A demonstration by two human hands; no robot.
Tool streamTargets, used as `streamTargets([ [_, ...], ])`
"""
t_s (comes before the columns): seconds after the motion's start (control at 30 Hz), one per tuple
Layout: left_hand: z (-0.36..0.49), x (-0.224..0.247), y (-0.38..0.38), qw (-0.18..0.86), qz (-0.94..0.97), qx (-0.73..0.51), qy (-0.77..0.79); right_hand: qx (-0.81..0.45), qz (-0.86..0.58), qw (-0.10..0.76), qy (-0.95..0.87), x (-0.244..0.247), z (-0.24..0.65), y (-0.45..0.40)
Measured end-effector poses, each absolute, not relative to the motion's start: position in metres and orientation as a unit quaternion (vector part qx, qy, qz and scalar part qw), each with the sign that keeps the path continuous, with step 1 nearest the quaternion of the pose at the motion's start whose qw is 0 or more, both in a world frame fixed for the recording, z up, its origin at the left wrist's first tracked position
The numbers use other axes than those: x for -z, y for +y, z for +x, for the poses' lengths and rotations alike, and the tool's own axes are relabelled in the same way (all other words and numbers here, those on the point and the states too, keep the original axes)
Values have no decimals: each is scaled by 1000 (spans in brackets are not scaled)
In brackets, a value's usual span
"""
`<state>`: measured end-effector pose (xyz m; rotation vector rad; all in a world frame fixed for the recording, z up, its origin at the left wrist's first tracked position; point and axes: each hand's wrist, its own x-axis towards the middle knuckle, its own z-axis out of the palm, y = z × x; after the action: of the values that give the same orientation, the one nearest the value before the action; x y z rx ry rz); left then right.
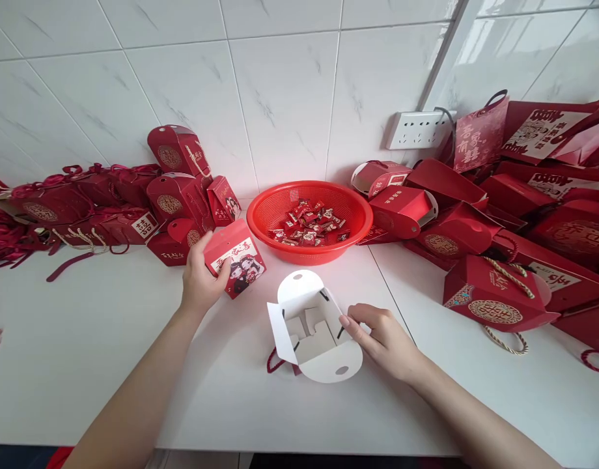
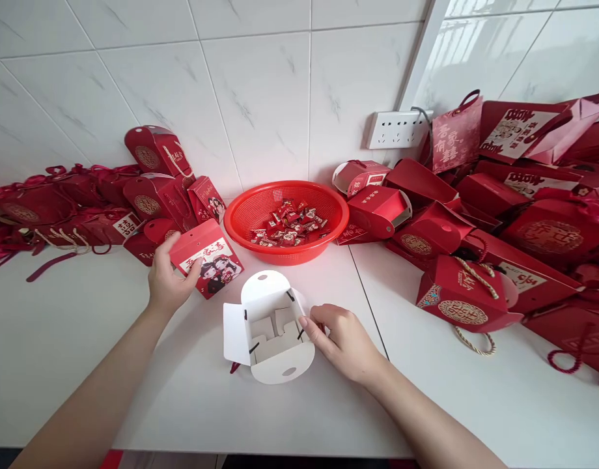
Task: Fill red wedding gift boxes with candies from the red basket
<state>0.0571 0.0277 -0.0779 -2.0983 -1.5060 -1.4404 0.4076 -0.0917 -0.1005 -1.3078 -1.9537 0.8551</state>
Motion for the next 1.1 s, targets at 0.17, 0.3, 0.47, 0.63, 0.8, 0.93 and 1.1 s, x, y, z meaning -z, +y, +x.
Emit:
streamTargets([
  [0.17, 58, 74, 24, 89, -675, 467, -564, -322, -496, 310, -745, 100, 408, -93],
  [0.3, 59, 64, 19, 34, -650, 403, -644, -320, -496, 308, -747, 99, 408, -94],
  [0.47, 49, 55, 21, -19, -658, 259, -707, -321, -495, 309, -746, 98, 407, -93],
  [0.63, 44, 56, 21, -94, -645, 117, -749, -322, -497, 307, -745, 97, 407, -92],
  [0.8, 47, 68, 24, -122, -648, 189, -728, -322, -500, 304, -744, 99, 408, -91],
  [0.93, 43, 86, 49, -97, -631, 264, -723, -326, -499, 307, -742, 99, 407, -92],
  [1.1, 42, 91, 93, -18, -591, 370, -717, -326, -501, 309, -740, 97, 406, -91],
])
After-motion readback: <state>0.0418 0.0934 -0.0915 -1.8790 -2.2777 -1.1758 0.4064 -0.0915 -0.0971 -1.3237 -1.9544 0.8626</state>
